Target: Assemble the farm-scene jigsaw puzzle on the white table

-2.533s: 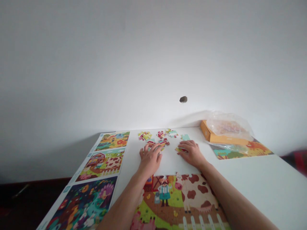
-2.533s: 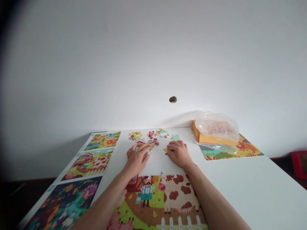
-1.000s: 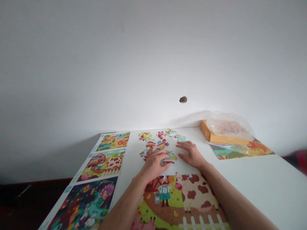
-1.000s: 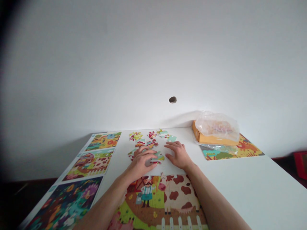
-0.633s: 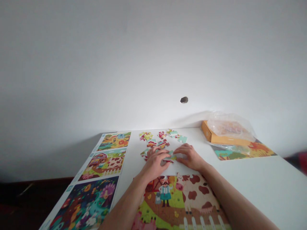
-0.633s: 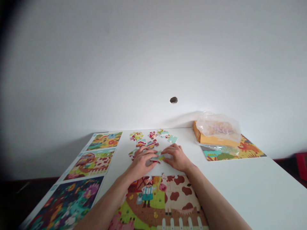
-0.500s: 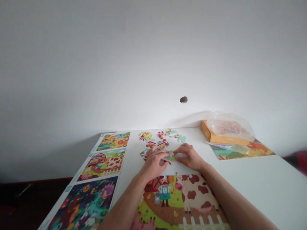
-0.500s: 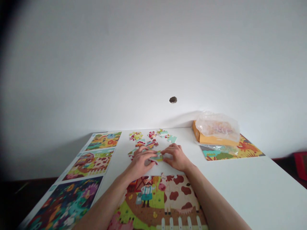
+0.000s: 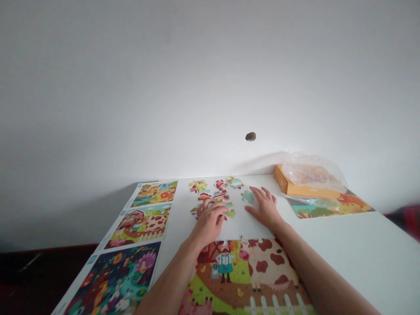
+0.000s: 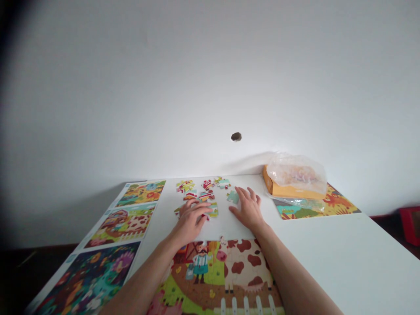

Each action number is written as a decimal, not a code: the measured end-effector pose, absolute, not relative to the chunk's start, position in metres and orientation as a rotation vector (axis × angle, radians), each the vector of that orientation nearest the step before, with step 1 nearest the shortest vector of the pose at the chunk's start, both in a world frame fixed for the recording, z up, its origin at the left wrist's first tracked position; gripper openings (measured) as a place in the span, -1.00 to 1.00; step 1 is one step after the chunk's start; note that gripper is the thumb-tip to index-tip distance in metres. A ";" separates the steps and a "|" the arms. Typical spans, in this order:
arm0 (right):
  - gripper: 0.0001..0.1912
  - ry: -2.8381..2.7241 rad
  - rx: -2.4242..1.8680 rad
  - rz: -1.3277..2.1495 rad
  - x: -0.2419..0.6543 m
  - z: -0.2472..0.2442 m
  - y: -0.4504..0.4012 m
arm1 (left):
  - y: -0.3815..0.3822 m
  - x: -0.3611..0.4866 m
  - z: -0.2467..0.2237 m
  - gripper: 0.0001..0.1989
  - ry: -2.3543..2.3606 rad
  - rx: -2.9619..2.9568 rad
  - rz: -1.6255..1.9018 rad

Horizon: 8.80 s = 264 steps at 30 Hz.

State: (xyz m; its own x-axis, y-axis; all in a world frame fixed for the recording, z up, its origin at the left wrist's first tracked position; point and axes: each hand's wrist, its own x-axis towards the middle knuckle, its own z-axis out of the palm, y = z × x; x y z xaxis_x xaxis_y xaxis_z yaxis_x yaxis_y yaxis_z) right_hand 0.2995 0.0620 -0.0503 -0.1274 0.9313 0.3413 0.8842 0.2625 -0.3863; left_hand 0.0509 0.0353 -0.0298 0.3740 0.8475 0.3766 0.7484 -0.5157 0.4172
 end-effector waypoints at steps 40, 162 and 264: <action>-0.75 -2.102 -1.233 0.651 0.272 -0.026 0.041 | 0.034 0.052 -0.028 -0.42 1.218 2.504 0.960; -0.74 -2.045 -1.108 0.695 0.278 -0.020 0.028 | 0.038 0.059 -0.030 -0.58 0.990 1.156 1.148; -0.62 -2.259 -1.337 0.174 0.286 -0.034 0.042 | 0.050 0.028 -0.037 -0.59 1.736 2.550 0.540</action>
State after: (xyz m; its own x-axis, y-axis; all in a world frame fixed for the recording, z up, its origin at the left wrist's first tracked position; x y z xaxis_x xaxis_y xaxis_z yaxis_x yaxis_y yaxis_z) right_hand 0.2863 0.0419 -0.0338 -0.3884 0.8495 0.3571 0.7848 0.5080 -0.3550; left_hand 0.0284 0.0502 -0.0370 0.3262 0.9042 0.2756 0.9010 -0.3856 0.1989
